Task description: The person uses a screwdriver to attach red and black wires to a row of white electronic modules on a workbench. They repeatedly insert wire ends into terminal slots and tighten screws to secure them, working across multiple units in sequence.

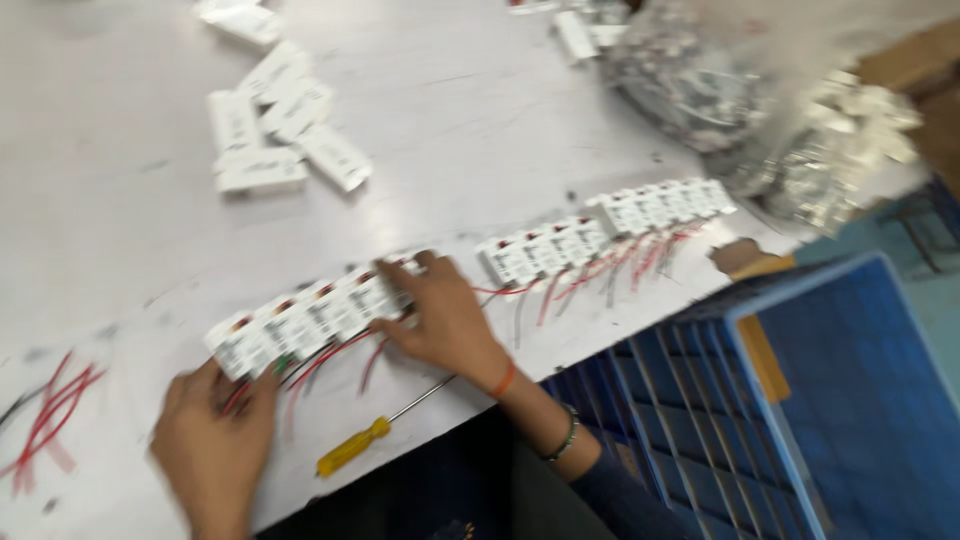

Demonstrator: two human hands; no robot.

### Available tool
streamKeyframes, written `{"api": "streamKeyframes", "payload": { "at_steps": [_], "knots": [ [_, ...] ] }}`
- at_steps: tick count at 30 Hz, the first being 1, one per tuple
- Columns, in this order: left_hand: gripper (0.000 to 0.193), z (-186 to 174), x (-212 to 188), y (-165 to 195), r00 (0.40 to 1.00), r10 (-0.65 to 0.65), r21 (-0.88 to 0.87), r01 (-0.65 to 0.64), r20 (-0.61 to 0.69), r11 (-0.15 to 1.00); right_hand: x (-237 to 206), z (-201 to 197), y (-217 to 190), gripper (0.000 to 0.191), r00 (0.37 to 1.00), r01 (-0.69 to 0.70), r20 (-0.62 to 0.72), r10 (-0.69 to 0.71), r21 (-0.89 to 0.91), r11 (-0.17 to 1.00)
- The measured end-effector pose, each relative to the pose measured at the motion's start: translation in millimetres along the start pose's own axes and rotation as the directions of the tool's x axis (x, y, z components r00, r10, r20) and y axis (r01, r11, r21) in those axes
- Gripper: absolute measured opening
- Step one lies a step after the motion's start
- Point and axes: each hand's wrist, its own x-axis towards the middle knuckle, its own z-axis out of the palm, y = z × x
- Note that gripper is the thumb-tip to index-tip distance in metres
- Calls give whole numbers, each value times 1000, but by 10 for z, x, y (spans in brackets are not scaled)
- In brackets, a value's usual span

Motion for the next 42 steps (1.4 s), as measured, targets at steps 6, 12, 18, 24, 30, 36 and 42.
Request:
{"api": "streamKeyframes", "payload": {
  "at_steps": [6, 12, 18, 24, 30, 36, 42],
  "knots": [
    [46, 189, 291, -565, 955, 19, -254, 59, 296, 965, 60, -105, -63, 68, 999, 41, -15, -40, 45, 998],
    [64, 703, 524, -1102, 960, 56, -155, -13, 276, 988, 160, -246, -90, 71, 999, 30, -14, -30, 17, 999],
    [65, 657, 666, -529, 917, -10, -337, 157, 399, 928, 154, -645, 90, 71, 995, 36, -91, -37, -20, 999],
    [42, 760, 255, 1064, 982, 47, -561, 66, 184, 825, -16, -1417, 710, 69, 976, -40, -216, 31, -38, 998],
    [46, 1181, -38, 2446, 958, 168, -523, -23, 232, 852, -217, -2195, 1664, 72, 970, -120, -221, 98, -89, 989],
    [48, 1454, -161, 3043, 910, 165, -349, -24, 380, 937, -388, -2322, 2322, 74, 967, -218, -170, 191, -156, 963],
    [49, 1628, -190, 3065, 900, 132, -342, 20, 416, 939, -444, -2218, 2357, 59, 965, -172, -247, 93, -321, 931]
  ]
}}
